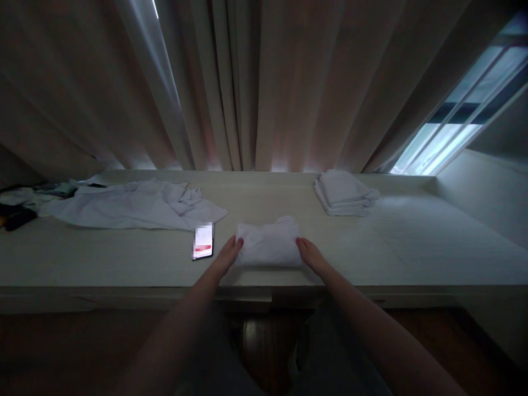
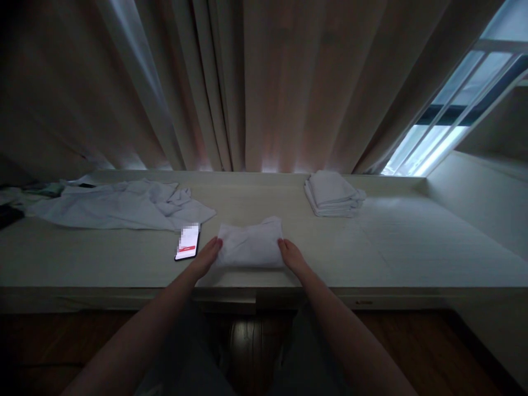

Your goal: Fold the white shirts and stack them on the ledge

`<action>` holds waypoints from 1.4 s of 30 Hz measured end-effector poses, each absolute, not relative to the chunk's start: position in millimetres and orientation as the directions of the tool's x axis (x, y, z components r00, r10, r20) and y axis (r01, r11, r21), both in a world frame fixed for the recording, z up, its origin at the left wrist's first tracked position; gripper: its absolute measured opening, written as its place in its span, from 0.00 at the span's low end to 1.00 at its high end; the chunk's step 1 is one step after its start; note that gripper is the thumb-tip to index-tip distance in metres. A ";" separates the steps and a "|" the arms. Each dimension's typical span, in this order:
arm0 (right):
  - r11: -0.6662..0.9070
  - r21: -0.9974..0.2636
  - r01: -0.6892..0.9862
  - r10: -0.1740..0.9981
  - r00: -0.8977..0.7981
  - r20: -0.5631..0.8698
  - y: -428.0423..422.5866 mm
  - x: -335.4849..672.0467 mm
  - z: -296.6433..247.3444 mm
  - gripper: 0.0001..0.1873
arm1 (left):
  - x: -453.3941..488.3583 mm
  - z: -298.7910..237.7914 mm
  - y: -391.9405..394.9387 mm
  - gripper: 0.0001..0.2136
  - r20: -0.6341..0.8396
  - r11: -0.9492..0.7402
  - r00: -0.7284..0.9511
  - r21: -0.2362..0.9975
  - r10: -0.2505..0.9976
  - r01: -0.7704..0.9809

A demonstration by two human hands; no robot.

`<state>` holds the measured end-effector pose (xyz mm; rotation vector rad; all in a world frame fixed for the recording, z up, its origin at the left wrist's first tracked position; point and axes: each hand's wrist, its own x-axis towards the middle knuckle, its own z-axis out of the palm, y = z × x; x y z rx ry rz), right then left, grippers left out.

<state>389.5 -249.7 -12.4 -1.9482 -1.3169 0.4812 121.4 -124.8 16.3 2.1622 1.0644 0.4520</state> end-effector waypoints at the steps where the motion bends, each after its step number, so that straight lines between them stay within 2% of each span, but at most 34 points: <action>1: -0.212 -0.743 0.634 0.913 0.400 0.081 -250.9 390.0 -14.8 0.26 | 120.9 14.4 -125.7 0.25 -0.001 -0.403 0.612 0.752 0.791 0.522; 4: -0.174 -0.758 0.628 0.944 0.327 0.053 -256.5 391.2 -18.5 0.22 | 120.0 7.1 -126.3 0.28 0.014 -0.399 0.633 0.787 0.774 0.470; 8: -0.087 -0.791 0.606 0.973 0.222 0.063 -261.9 391.0 -14.7 0.21 | 123.8 0.5 -123.4 0.22 0.072 -0.439 0.614 0.765 0.786 0.472; 12: -0.114 -0.778 0.618 0.936 0.330 0.125 -255.6 391.9 -6.2 0.20 | 136.2 5.5 -116.1 0.18 0.125 -0.437 0.588 0.792 0.799 0.426; 15: -0.225 -0.735 0.639 0.903 0.421 0.090 -243.9 393.8 -5.3 0.17 | 147.4 6.7 -107.7 0.15 0.119 -0.419 0.544 0.778 0.830 0.469; 20: -0.512 -0.546 0.664 0.826 0.556 -0.098 -230.7 393.0 -23.3 0.18 | 155.8 -16.0 -102.1 0.13 -0.055 -0.332 0.453 0.604 0.890 0.725; 27: -0.575 -0.463 0.674 0.801 0.579 -0.152 -234.0 394.5 -29.6 0.23 | 152.2 -19.2 -108.9 0.19 -0.150 -0.309 0.387 0.375 0.910 0.874; 30: -0.495 -0.385 0.779 0.832 0.553 0.049 -233.3 392.5 -17.4 0.23 | 156.5 -1.4 -115.7 0.21 -0.011 -0.350 0.367 0.275 0.930 0.895; 32: -0.346 -0.276 0.897 0.881 0.412 0.233 -229.6 387.0 -10.0 0.26 | 165.3 8.2 -123.6 0.22 0.155 -0.487 0.463 0.204 0.873 0.850; 33: -0.256 -0.214 0.943 0.908 0.311 0.281 -226.9 383.2 -7.9 0.27 | 171.2 10.7 -128.2 0.22 0.216 -0.570 0.534 0.164 0.817 0.805; 36: -0.075 -0.086 0.993 0.968 0.094 0.234 -218.6 370.6 -10.2 0.32 | 189.5 5.6 -141.6 0.24 0.228 -0.734 0.704 0.084 0.673 0.674; 39: -0.093 -0.057 0.994 0.986 0.100 0.132 -215.2 362.8 -23.7 0.35 | 199.0 -13.1 -148.5 0.26 0.142 -0.740 0.727 0.085 0.671 0.667; 42: -0.131 -0.044 0.990 0.982 0.135 0.132 -216.9 361.4 -37.9 0.36 | 198.5 -30.9 -148.8 0.27 0.129 -0.712 0.700 0.098 0.702 0.695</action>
